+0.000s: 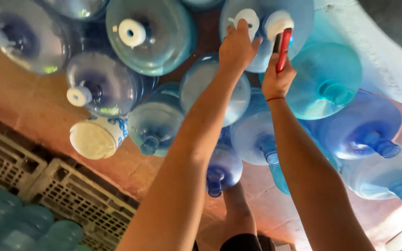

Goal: Using a prying tool to remove plastic seals and caps from a large collection of water jugs.

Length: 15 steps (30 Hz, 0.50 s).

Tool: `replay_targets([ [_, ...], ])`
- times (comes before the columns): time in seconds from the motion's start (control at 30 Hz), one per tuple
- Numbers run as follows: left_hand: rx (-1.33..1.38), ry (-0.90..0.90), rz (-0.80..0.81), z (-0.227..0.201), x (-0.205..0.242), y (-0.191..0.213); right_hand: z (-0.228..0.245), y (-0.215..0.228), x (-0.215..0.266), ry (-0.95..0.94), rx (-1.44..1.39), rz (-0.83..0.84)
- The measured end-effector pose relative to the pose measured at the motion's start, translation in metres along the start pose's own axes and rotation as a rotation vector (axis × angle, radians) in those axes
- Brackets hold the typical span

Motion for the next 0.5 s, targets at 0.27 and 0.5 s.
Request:
replay_targets([
  [0.27, 0.752, 0.290, 0.158, 0.015, 0.237, 0.112, 0.012, 0.075, 0.132, 0.065, -0.428, 0.222],
  [0.5, 1.707, 0.496, 0.355, 0.059, 0.515, 0.041, 0.084, 0.211, 0.345, -0.087, 0.400, 1.087],
])
Point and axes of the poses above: each hand's wrist, its own x-axis away from the middle knuckle, its own y-axis out of the back of the hand, z = x × y, the point moved 2 cm from there along -x, towards the middle knuckle, and after that the axes turned 10 degrees about -y, right-handed, at the moved point
